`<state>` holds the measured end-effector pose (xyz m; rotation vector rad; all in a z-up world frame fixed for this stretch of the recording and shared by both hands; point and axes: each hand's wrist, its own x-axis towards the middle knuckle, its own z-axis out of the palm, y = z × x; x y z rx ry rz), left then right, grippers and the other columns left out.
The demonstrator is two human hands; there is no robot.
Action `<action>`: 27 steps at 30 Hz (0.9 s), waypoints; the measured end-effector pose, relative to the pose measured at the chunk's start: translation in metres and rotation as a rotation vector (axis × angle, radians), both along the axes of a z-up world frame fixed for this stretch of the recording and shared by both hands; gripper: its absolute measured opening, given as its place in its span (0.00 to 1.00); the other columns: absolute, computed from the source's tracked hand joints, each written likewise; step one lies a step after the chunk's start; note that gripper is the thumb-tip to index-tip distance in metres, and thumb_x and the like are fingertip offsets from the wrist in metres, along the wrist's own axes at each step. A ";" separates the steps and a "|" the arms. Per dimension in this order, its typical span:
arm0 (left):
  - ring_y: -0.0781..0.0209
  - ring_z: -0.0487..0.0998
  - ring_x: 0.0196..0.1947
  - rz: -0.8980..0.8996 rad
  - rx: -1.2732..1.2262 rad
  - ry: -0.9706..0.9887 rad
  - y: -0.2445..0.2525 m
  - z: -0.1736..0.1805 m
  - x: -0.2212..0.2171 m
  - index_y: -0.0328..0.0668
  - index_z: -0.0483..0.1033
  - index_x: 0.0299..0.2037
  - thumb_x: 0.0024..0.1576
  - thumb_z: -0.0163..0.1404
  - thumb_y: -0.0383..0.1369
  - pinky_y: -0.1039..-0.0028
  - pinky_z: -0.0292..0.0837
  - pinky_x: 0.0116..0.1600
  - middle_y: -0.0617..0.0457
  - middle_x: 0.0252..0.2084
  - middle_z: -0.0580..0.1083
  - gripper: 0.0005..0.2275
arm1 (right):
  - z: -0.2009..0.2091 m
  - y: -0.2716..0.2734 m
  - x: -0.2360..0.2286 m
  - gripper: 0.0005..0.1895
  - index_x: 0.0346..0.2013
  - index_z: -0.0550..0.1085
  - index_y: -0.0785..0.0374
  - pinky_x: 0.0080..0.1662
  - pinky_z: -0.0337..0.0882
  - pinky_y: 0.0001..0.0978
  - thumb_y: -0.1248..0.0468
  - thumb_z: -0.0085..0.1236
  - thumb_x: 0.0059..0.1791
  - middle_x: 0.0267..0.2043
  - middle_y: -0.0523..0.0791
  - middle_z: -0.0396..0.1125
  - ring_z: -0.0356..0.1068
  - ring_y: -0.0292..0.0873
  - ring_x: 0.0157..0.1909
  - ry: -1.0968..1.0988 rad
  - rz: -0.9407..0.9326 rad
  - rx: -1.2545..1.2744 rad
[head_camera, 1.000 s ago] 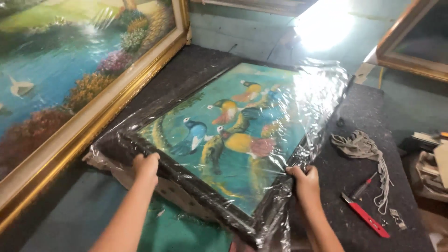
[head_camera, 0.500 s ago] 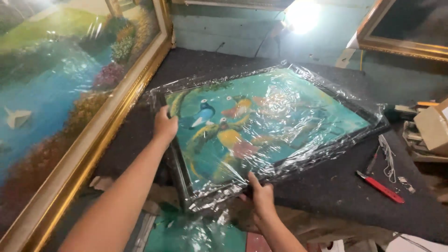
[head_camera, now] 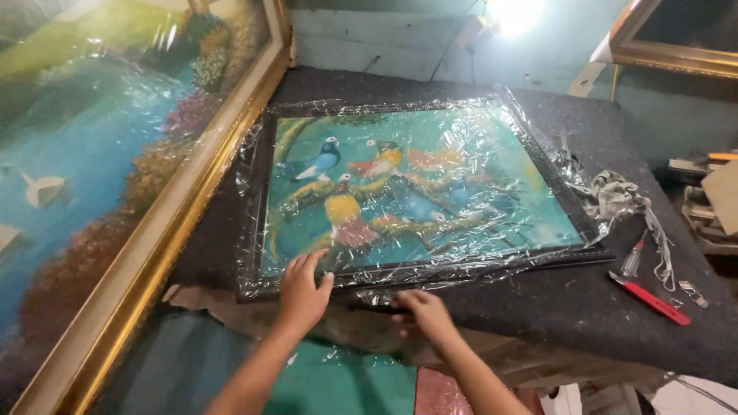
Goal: Wrapping a framed painting in protective plastic film and securing it with a staple gun.
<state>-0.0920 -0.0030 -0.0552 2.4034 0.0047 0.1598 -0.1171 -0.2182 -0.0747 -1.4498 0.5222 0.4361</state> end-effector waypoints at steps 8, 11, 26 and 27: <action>0.51 0.54 0.61 -0.131 0.129 0.039 -0.087 0.001 0.007 0.56 0.60 0.56 0.52 0.42 0.39 0.52 0.46 0.60 0.54 0.57 0.60 0.20 | -0.046 -0.271 0.070 0.14 0.43 0.66 0.60 0.32 0.74 0.38 0.63 0.48 0.43 0.36 0.46 0.65 0.68 0.43 0.32 -0.321 -0.770 -0.203; 0.48 0.50 0.63 -0.179 0.142 0.151 -0.124 0.015 0.015 0.53 0.57 0.58 0.55 0.38 0.42 0.48 0.42 0.61 0.51 0.60 0.56 0.20 | -0.058 -0.354 0.095 0.20 0.51 0.54 0.63 0.39 0.74 0.36 0.62 0.44 0.47 0.45 0.47 0.61 0.69 0.42 0.39 -0.270 -0.831 -0.134; 0.52 0.29 0.66 -0.193 0.583 0.503 -0.152 0.002 0.016 0.66 0.33 0.63 0.50 0.17 0.58 0.53 0.26 0.65 0.61 0.67 0.33 0.29 | 0.041 -0.373 0.092 0.22 0.43 0.69 0.61 0.22 0.61 0.32 0.62 0.60 0.36 0.35 0.48 0.66 0.64 0.41 0.24 -0.108 -0.569 -0.695; 0.52 0.28 0.66 -0.175 0.585 0.507 -0.151 0.001 0.010 0.67 0.32 0.63 0.50 0.18 0.58 0.53 0.26 0.64 0.61 0.67 0.32 0.30 | 0.035 -0.375 0.083 0.23 0.44 0.68 0.61 0.20 0.59 0.30 0.64 0.60 0.35 0.32 0.49 0.66 0.62 0.40 0.20 -0.100 -0.531 -0.660</action>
